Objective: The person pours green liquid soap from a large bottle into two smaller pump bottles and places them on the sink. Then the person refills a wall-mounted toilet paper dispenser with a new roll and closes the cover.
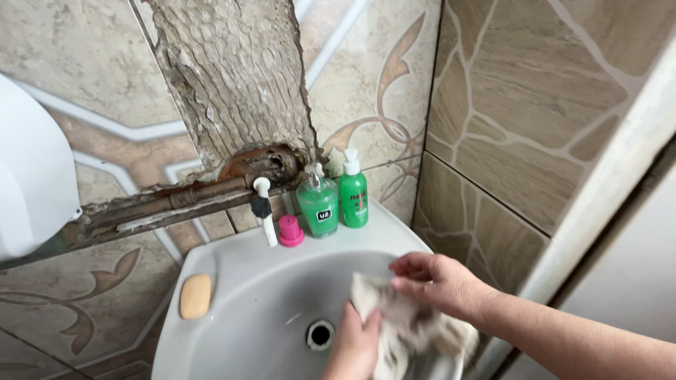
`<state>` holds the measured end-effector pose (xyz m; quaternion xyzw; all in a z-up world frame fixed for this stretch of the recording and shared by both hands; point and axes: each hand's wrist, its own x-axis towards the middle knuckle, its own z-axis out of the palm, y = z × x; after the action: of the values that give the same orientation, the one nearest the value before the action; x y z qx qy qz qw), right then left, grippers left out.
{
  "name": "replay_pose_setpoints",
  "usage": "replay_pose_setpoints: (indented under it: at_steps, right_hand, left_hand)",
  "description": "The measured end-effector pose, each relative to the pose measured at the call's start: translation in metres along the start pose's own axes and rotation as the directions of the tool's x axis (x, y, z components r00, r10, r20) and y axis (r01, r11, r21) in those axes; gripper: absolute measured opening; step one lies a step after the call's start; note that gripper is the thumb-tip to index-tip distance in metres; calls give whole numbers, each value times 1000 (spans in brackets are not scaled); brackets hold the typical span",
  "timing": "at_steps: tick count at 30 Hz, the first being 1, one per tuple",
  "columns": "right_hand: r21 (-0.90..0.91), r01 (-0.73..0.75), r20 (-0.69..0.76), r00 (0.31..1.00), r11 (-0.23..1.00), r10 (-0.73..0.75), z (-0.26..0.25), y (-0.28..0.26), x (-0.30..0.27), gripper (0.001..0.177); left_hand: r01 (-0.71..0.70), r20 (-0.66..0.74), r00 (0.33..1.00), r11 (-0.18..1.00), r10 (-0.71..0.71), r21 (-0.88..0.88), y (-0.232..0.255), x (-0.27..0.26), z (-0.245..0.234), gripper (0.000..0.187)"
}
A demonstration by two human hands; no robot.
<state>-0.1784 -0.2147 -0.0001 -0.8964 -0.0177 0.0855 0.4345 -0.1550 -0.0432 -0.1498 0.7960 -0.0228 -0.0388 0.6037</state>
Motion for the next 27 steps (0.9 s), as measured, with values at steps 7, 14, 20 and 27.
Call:
replay_pose_setpoints:
  at_steps: [7,14,20,27]
  right_hand:
    - [623,-121,-50,980,773,194,36,-60,-65,47]
    - [224,219,-400,909,950,-115,69,-92,-115,30]
    - [-225,122,-373,906,967,-201,65,-102,-142,41]
    - [-486,372,-238,814,790,-530,69,-94,-148,27]
  left_hand:
    - [96,106,994,790,-40,-606,132,-68,-39,73]
    - [112,256,954,605,158,-788,149,-138,-91,80]
    - [134,181,983,675,-1,-725,140,-175,-97,40]
    - [86,-55,991,905,-119,-418,133,-171,-99,46]
